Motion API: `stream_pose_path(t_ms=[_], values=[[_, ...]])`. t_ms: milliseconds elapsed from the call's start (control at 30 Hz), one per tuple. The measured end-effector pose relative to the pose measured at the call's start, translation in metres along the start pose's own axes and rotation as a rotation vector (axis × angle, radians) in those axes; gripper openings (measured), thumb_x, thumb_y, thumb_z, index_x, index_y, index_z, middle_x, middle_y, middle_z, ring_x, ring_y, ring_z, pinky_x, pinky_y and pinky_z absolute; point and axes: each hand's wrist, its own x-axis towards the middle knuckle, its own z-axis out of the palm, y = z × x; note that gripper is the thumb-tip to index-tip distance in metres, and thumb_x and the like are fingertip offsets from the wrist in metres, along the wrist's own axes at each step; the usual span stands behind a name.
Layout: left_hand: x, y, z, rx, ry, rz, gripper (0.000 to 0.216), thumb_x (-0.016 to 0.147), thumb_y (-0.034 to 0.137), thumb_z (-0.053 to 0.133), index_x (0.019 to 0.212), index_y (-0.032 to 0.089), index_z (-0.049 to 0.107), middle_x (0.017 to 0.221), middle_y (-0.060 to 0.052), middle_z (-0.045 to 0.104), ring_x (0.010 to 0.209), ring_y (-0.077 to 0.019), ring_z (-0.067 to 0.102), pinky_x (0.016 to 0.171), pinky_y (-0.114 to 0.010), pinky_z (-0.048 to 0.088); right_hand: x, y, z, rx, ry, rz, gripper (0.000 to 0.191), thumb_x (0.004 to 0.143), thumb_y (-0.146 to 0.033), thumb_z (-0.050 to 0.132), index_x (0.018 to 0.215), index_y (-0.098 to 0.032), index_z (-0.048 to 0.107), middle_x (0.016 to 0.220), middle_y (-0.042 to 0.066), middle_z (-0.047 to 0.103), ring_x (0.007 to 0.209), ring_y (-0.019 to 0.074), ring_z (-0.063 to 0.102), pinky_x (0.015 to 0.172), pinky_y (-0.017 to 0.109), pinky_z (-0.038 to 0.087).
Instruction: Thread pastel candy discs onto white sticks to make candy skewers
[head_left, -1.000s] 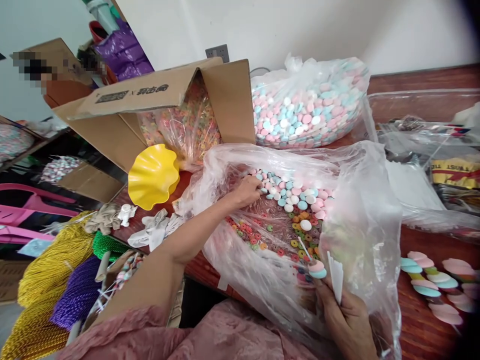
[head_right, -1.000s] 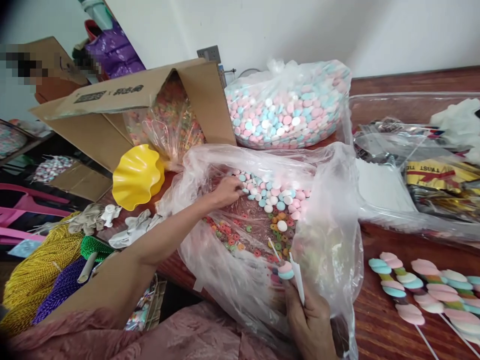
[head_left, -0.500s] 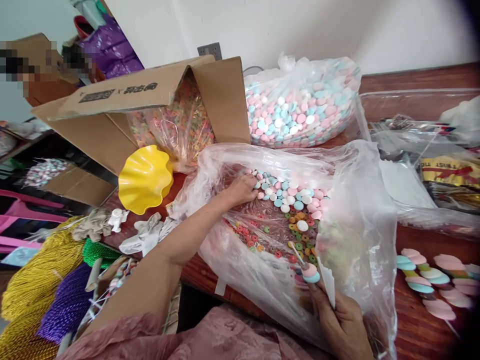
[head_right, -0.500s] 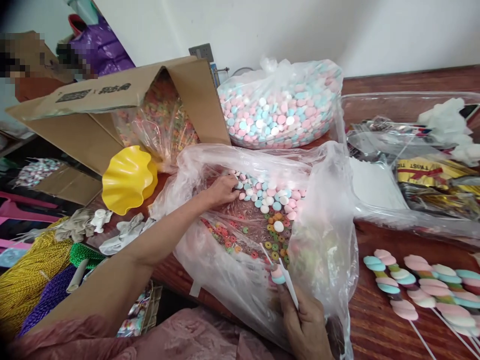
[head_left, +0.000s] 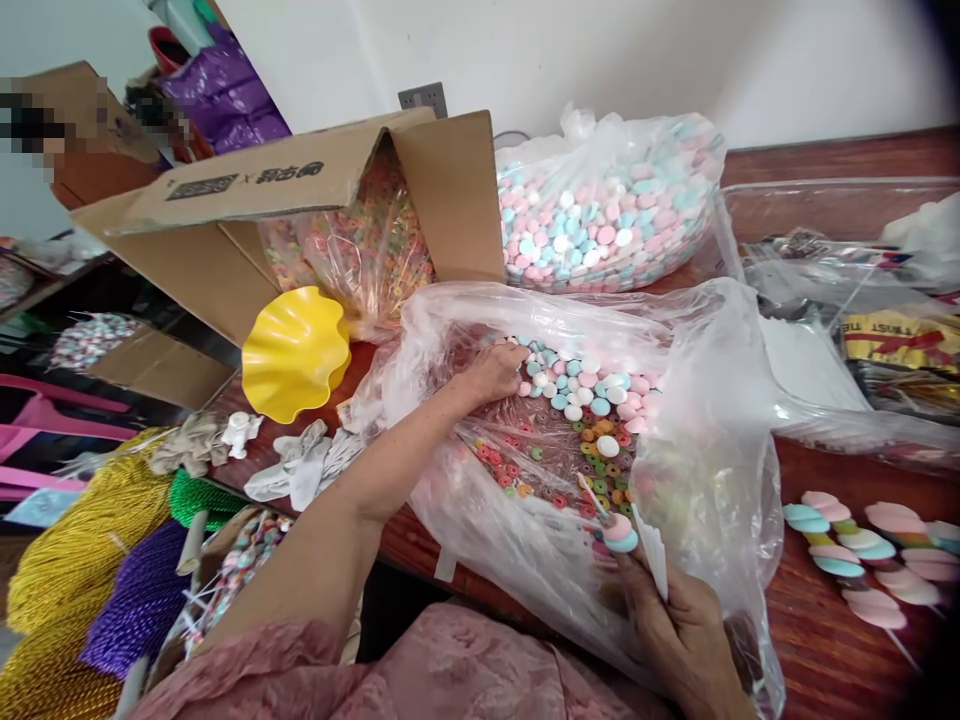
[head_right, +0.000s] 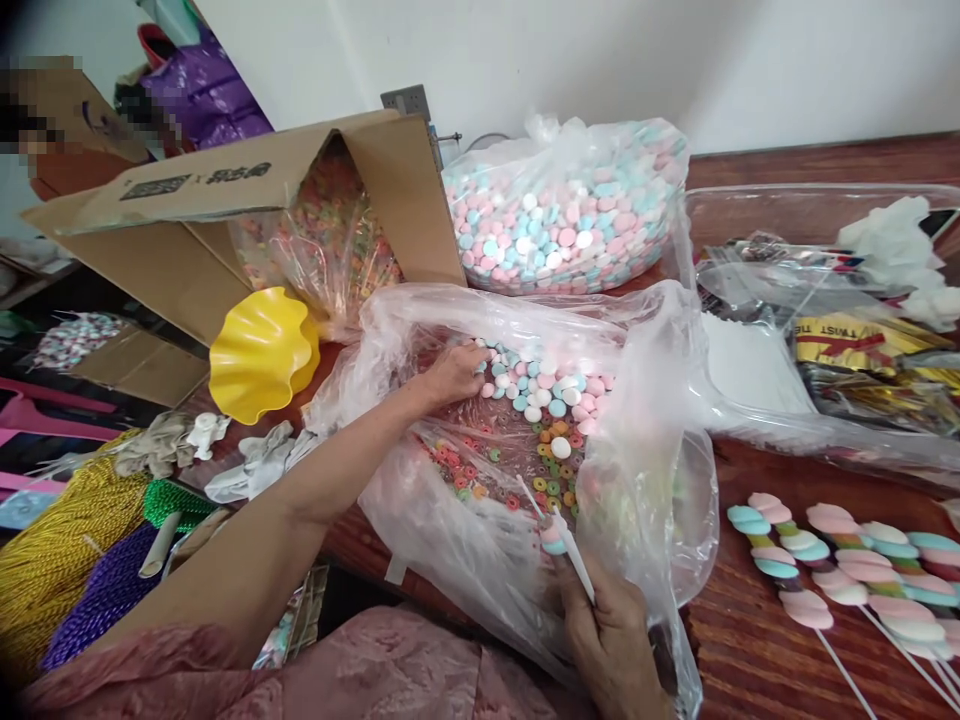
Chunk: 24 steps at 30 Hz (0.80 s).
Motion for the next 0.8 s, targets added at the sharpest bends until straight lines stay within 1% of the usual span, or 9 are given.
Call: stream_pose_path(t_ms=[100,233,367,400,467,533,567,667,800], values=[[-0.007,0.0,-0.001,-0.044,-0.032,-0.05,0.03,0.074,0.004,0.053,0.097,0.01,0.072,0.102,-0.019,0.07,0.096,-0.0295,0.064,0.091,-0.044,0.049,0.002,-0.005,0.003,0.015,0.009,-0.021,0.029,0.095,-0.038,0.058,0.089,-0.015,0.075,0.054,-0.003,0.049,0.047,0.0116,0.042,0.044,0.021,0.038],[-0.015,-0.005,-0.002,-0.113,-0.016,-0.099,0.019,0.069,0.002,0.055,0.076,0.012,0.071,0.092,-0.017,0.072,0.093,-0.0281,0.064,0.09,-0.042,0.05,0.001,-0.017,0.008,0.034,-0.027,-0.031,0.03,0.096,-0.038,0.058,0.076,-0.017,0.067,0.055,-0.004,0.045,0.047,0.0107,0.038,0.043,0.022,0.033],[-0.031,-0.002,-0.014,-0.256,0.064,-0.167,0.021,0.07,0.007,0.059,0.084,0.013,0.074,0.081,-0.008,0.071,0.078,-0.0205,0.063,0.079,-0.034,0.053,-0.005,-0.023,0.009,0.058,-0.061,0.004,0.036,0.096,-0.041,0.057,0.068,-0.019,0.058,0.058,-0.003,0.044,0.05,0.0109,0.037,0.046,0.023,0.032],[-0.038,0.003,-0.019,-0.399,0.085,-0.205,0.023,0.072,0.011,0.06,0.09,0.013,0.074,0.079,-0.006,0.071,0.072,-0.0178,0.062,0.073,-0.032,0.053,-0.007,-0.024,0.009,0.062,-0.059,0.02,0.037,0.097,-0.042,0.057,0.067,-0.019,0.056,0.058,-0.003,0.042,0.051,0.0109,0.036,0.047,0.023,0.032],[-0.057,0.017,-0.03,-0.863,0.108,-0.297,0.028,0.075,0.019,0.065,0.101,0.013,0.074,0.078,-0.002,0.07,0.062,-0.0132,0.061,0.065,-0.029,0.053,-0.009,-0.026,0.007,0.06,-0.04,0.047,0.038,0.097,-0.042,0.057,0.068,-0.019,0.057,0.058,-0.003,0.039,0.053,0.011,0.035,0.048,0.024,0.032],[-0.081,0.034,-0.041,-1.357,0.077,-0.353,0.032,0.071,0.025,0.075,0.101,0.014,0.075,0.083,-0.002,0.073,0.064,-0.0121,0.066,0.069,-0.03,0.056,-0.007,-0.031,0.005,0.054,-0.022,0.049,0.037,0.097,-0.042,0.057,0.068,-0.019,0.058,0.058,-0.004,0.036,0.053,0.011,0.033,0.049,0.024,0.031],[-0.093,0.043,-0.045,-1.517,0.078,-0.366,0.033,0.067,0.025,0.08,0.098,0.015,0.075,0.083,-0.001,0.074,0.067,-0.0126,0.068,0.072,-0.03,0.057,-0.005,-0.036,0.005,0.052,-0.023,0.037,0.038,0.097,-0.042,0.057,0.068,-0.019,0.058,0.058,-0.004,0.036,0.053,0.0109,0.033,0.049,0.025,0.031],[-0.124,0.068,-0.051,-1.777,0.1,-0.4,0.038,0.057,0.019,0.089,0.093,0.017,0.077,0.084,-0.002,0.077,0.076,-0.0162,0.073,0.077,-0.03,0.059,0.003,-0.054,0.009,0.06,-0.074,-0.035,0.039,0.099,-0.04,0.055,0.065,-0.02,0.054,0.059,-0.004,0.039,0.053,0.0105,0.034,0.05,0.024,0.032],[-0.145,0.091,-0.041,-1.921,0.28,-0.473,0.04,0.05,0.02,0.094,0.086,0.018,0.076,0.081,0.0,0.078,0.072,-0.0151,0.073,0.07,-0.027,0.06,0.011,-0.076,0.018,0.058,-0.119,-0.097,0.038,0.1,-0.039,0.051,0.069,-0.019,0.059,0.058,-0.004,0.041,0.051,0.0103,0.036,0.051,0.023,0.034]])
